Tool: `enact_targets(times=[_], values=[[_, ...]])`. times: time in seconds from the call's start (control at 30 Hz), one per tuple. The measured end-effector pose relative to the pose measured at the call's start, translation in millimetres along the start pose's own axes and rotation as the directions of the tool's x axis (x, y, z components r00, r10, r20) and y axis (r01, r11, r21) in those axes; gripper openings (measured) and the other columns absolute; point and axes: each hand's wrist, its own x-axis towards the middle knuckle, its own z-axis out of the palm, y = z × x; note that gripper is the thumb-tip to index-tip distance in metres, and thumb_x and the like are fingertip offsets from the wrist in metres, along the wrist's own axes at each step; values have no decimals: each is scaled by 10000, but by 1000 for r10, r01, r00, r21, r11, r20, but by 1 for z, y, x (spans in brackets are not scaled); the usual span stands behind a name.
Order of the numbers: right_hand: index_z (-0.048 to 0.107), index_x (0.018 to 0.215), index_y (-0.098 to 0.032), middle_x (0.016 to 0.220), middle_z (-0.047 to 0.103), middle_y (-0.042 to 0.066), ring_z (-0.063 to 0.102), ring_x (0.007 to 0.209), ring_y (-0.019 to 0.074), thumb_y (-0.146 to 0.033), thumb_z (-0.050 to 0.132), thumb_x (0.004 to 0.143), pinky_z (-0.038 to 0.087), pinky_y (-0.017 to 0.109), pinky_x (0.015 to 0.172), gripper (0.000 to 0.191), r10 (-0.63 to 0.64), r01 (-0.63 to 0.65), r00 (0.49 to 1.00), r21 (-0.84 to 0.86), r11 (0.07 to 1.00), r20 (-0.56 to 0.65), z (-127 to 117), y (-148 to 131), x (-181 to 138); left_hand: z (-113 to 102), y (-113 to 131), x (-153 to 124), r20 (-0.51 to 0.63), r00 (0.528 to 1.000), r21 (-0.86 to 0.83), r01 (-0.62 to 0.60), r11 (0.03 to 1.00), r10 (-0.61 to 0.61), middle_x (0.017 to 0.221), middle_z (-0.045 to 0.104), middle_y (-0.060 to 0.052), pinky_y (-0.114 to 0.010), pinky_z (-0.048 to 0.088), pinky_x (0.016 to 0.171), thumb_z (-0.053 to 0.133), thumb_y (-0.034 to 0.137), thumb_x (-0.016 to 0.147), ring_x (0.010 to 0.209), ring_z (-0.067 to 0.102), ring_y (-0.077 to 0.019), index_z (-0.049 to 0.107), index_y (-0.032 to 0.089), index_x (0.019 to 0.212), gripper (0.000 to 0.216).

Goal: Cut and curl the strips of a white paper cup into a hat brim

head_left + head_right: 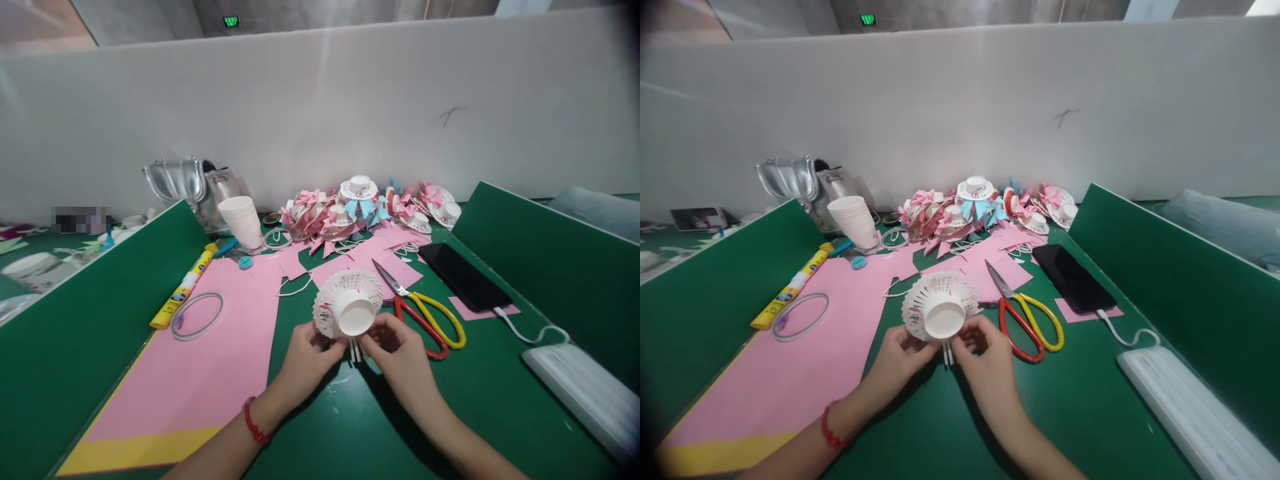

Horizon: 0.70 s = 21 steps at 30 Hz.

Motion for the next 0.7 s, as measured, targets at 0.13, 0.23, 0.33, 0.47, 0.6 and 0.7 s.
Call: enact_targets(times=[0.13,0.23,0.33,0.47,0.6,0.7], values=[[448,758,-201,698,523,-27,518,581,114,-249,669,602,412,224,503,275,23,-18,993,44,999,-117,-1,8,5,-1,4,1,8,998,-90,58,994,-57,830,695,-92,-310,477,739,639,188,606,791,618,-213,642,89,772,194],[417,877,-216,795,589,1,582,709,148,-256,688,597,454,260,611,392,64,-60,998,205,977,-16,-1,11,8,-2,5,1,19,997,-159,83,984,-81,872,696,-102,-334,462,789,656,199,609,868,609,-235,655,88,825,243],[407,947,-209,769,641,8,619,755,168,-262,683,620,464,305,713,432,97,-157,977,332,930,191,1,10,8,-2,4,1,38,996,-211,81,974,-75,866,698,-103,-347,455,804,672,208,606,866,612,-236,659,90,845,267],[419,981,-198,757,650,10,627,722,165,-247,678,634,476,283,654,436,105,-177,967,317,932,231,3,9,5,-2,3,1,18,997,-216,73,974,-70,862,698,-105,-351,450,812,676,210,595,846,618,-232,658,90,828,262],[429,942,-190,732,645,6,611,642,133,-228,666,642,466,247,585,385,97,-145,976,256,956,193,4,9,3,-1,3,1,3,996,-179,85,980,-86,793,701,-97,-340,473,750,669,201,576,811,621,-235,649,88,781,235],[393,920,-204,654,626,-29,595,576,118,-234,666,640,458,238,553,392,92,-130,986,287,949,142,4,8,1,-1,1,2,-24,997,-131,72,989,-76,760,692,-86,-308,481,698,644,189,579,762,618,-214,635,86,762,211]])
